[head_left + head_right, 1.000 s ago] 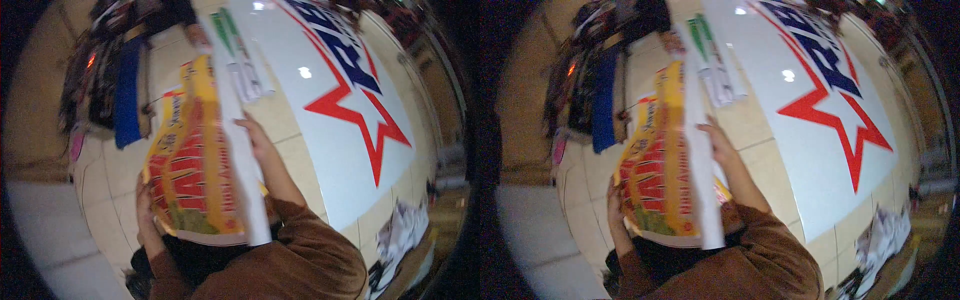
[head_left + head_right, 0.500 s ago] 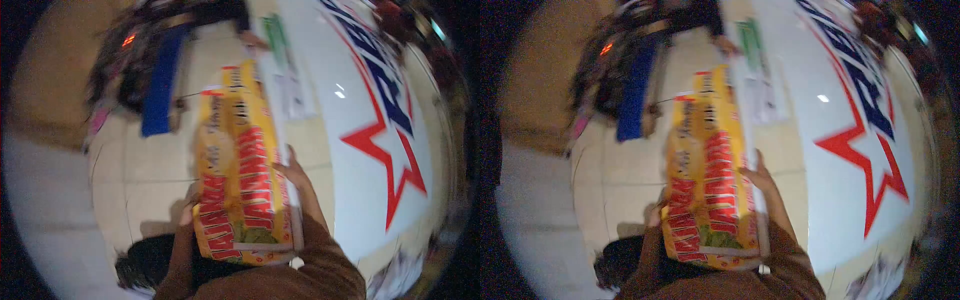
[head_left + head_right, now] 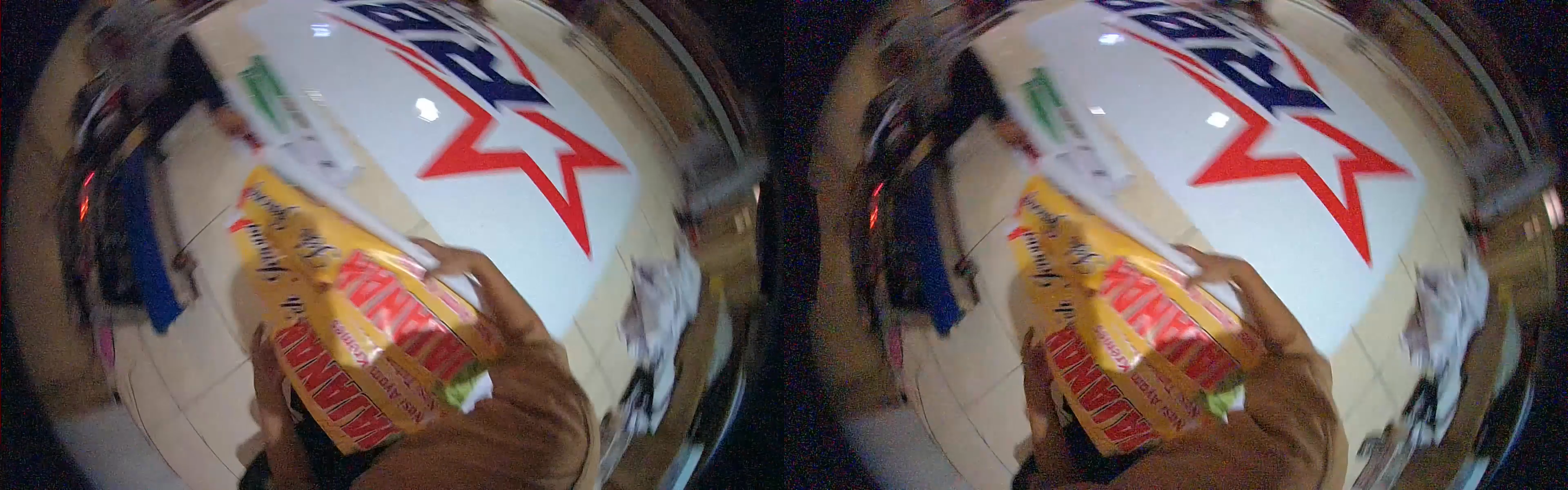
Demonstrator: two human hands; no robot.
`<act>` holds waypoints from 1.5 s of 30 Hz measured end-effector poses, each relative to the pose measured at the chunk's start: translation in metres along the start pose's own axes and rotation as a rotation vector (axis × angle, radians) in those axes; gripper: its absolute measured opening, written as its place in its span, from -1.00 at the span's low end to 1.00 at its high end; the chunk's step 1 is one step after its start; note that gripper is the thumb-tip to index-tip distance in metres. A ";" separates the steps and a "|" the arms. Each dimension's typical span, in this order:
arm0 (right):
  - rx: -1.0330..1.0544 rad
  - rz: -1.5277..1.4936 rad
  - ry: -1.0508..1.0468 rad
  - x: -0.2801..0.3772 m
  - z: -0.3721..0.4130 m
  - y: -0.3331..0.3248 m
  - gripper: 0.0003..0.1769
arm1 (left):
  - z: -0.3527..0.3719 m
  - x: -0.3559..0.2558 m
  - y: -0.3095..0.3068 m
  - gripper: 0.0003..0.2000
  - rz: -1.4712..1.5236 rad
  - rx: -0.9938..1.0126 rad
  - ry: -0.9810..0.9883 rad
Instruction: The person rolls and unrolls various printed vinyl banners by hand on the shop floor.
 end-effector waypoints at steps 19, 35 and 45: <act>-0.377 -0.170 0.101 -0.057 0.021 0.045 -0.28 | 0.064 0.000 -0.037 -0.79 -0.142 -0.481 0.005; -0.332 0.369 -0.086 0.091 -0.169 0.033 -0.20 | 0.022 -0.091 -0.016 -0.49 -0.721 -0.371 0.140; -0.274 0.492 0.094 -0.102 -0.175 -0.061 -0.43 | 0.040 -0.072 -0.045 -0.68 -0.736 -0.496 0.056</act>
Point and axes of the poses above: each hand's wrist, its own z-axis away from the middle knuckle, its own y-axis out of the palm, x = y × z, the point moved 5 cm from there along -z, towards the middle knuckle, and after that the axes turned 15 degrees about x, right-handed, at the moved point
